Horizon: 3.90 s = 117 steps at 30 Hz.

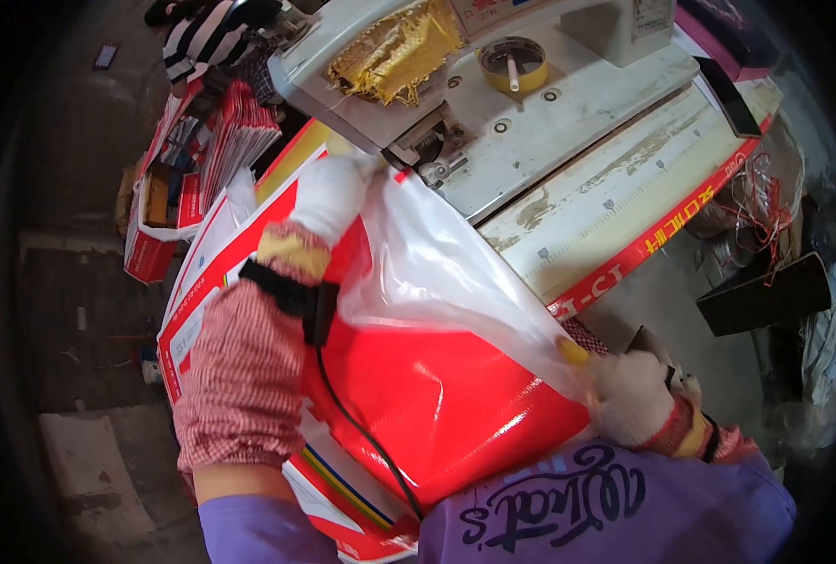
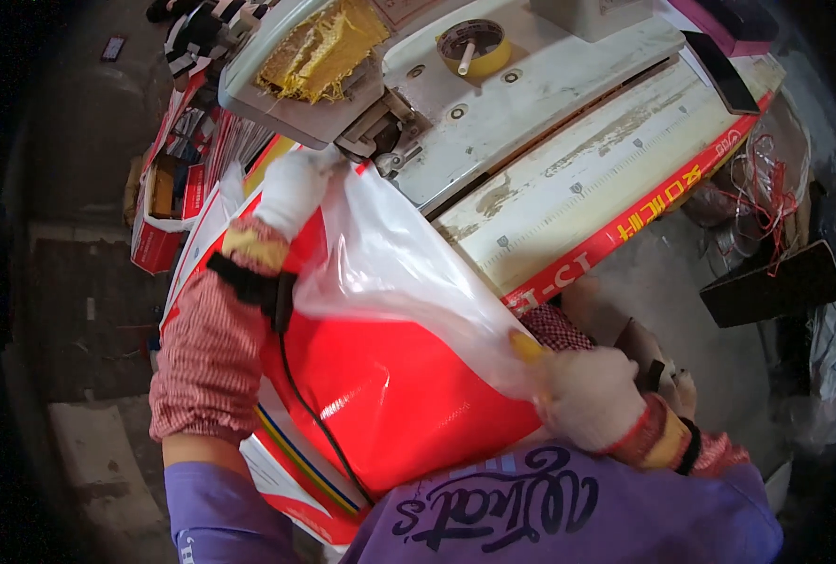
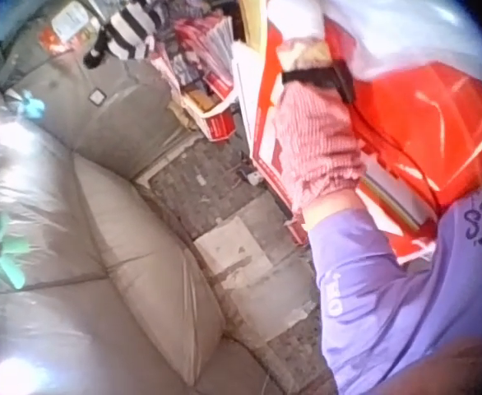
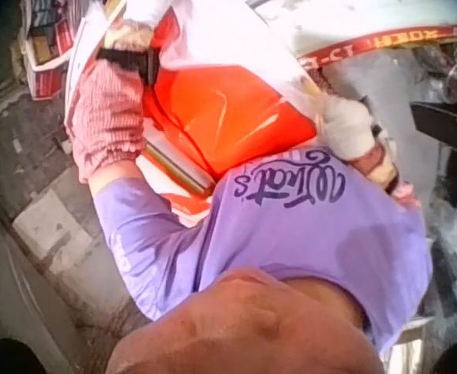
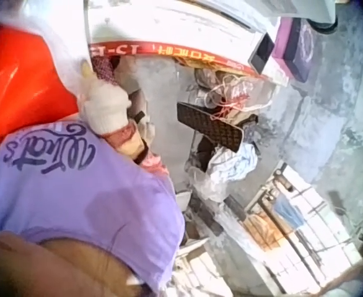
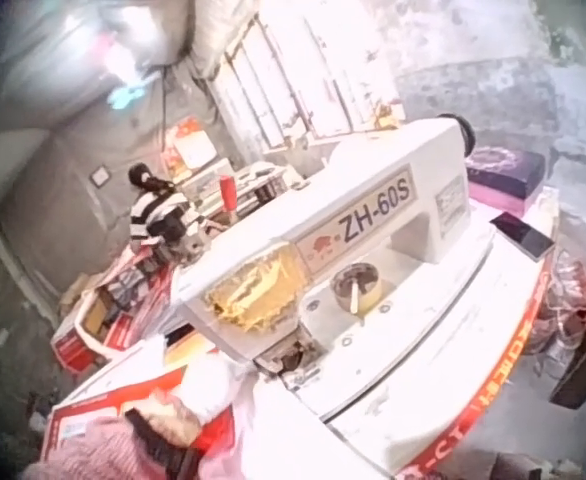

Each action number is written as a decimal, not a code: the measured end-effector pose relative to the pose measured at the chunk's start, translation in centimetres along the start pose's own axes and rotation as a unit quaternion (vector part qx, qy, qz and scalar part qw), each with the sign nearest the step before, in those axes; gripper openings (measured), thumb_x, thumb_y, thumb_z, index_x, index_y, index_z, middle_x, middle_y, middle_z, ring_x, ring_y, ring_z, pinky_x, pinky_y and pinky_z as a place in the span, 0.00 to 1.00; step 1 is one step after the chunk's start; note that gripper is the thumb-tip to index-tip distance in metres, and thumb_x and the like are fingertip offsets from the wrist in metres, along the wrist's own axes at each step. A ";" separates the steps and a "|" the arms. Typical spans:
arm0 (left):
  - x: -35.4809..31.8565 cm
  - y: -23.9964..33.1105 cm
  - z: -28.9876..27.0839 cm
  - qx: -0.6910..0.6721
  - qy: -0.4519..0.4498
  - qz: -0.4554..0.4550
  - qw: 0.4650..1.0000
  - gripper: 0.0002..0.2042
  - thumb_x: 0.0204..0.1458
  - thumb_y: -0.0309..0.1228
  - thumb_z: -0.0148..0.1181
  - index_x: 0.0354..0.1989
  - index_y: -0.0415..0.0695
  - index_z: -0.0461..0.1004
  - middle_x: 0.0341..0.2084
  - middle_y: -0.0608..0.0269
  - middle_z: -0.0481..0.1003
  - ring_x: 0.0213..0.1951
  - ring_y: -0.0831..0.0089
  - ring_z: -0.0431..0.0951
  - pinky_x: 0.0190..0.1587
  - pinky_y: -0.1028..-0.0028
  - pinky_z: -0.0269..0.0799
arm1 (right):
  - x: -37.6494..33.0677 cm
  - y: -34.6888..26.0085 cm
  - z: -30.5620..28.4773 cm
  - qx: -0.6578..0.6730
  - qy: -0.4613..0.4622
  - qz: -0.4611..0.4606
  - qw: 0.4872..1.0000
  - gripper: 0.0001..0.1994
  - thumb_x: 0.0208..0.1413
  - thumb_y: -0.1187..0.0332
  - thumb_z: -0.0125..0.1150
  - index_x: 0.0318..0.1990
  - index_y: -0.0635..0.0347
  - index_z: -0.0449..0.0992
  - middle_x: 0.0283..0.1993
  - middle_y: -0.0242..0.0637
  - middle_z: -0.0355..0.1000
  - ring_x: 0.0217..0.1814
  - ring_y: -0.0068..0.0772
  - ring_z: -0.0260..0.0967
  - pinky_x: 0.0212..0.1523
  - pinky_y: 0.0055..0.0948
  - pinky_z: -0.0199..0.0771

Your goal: Sewing and processing industrial plastic bags using an industrial sewing machine.

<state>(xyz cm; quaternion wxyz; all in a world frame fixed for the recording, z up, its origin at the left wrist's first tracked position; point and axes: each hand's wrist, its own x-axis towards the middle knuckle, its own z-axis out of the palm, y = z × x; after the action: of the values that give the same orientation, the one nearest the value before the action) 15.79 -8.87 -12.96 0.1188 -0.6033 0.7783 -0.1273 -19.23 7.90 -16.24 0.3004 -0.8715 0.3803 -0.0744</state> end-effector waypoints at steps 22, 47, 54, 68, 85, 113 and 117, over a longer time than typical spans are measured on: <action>-1.5 15.0 -20.4 -0.057 0.010 0.367 0.929 0.10 0.35 0.36 0.61 0.24 0.43 0.72 0.22 0.60 0.73 0.35 0.59 0.72 0.43 0.66 0.66 | 32.2 11.3 2.8 -0.137 0.215 -0.295 0.921 0.18 0.48 0.53 0.51 0.39 0.55 0.76 0.39 0.40 0.73 0.39 0.37 0.71 0.41 0.35 0.68; -12.5 24.8 -17.1 -0.069 -0.399 0.416 0.814 0.04 0.31 0.33 0.58 0.15 0.47 0.75 0.15 0.62 0.73 0.22 0.60 0.76 0.23 0.65 0.70 | 13.4 -4.2 8.4 0.068 0.461 0.036 0.884 0.04 0.43 0.69 0.51 0.28 0.52 0.72 0.22 0.39 0.66 0.18 0.32 0.65 0.15 0.35 0.62; -9.1 20.9 -23.6 0.143 -0.573 0.283 0.756 0.07 0.37 0.34 0.58 0.21 0.44 0.76 0.15 0.60 0.73 0.23 0.63 0.77 0.26 0.65 0.71 | 10.5 -3.1 5.4 -0.091 0.321 0.036 0.942 0.09 0.51 0.70 0.45 0.33 0.62 0.73 0.17 0.41 0.66 0.15 0.37 0.65 0.10 0.39 0.61; -11.1 19.0 -21.9 0.123 -0.477 0.294 0.819 0.04 0.37 0.30 0.54 0.18 0.51 0.76 0.17 0.66 0.74 0.24 0.66 0.76 0.25 0.69 0.70 | 15.2 -4.4 0.0 -0.074 0.122 -0.086 0.986 0.13 0.46 0.67 0.51 0.37 0.65 0.71 0.25 0.41 0.72 0.25 0.40 0.71 0.25 0.34 0.71; -12.4 18.0 -16.5 -0.153 -0.286 0.317 0.891 0.06 0.40 0.35 0.54 0.20 0.47 0.73 0.18 0.64 0.70 0.22 0.65 0.72 0.22 0.68 0.68 | 14.1 -1.0 -4.3 0.103 0.170 -0.305 0.931 0.15 0.47 0.62 0.51 0.38 0.62 0.73 0.35 0.48 0.73 0.35 0.40 0.72 0.36 0.36 0.71; -5.9 12.0 -27.5 0.425 -0.284 0.197 0.837 0.08 0.38 0.33 0.59 0.15 0.43 0.74 0.26 0.57 0.74 0.29 0.65 0.72 0.30 0.74 0.68 | 18.0 -4.4 4.2 -0.100 0.206 0.002 0.973 0.04 0.43 0.68 0.55 0.25 0.53 0.76 0.19 0.34 0.70 0.23 0.35 0.69 0.25 0.33 0.68; -13.9 17.2 -24.2 0.160 -0.507 0.260 0.806 0.08 0.34 0.29 0.55 0.22 0.40 0.77 0.24 0.52 0.72 0.27 0.60 0.72 0.32 0.65 0.71 | 15.7 -3.6 2.1 -0.187 0.251 -0.175 0.934 0.07 0.40 0.68 0.53 0.26 0.59 0.77 0.18 0.39 0.69 0.17 0.33 0.65 0.21 0.29 0.66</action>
<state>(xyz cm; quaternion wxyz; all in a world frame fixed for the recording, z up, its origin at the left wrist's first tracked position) -4.63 10.03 4.33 0.6203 -0.3291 0.7035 0.1096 -5.28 -0.33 -17.43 0.0092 -0.9176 0.2921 -0.2695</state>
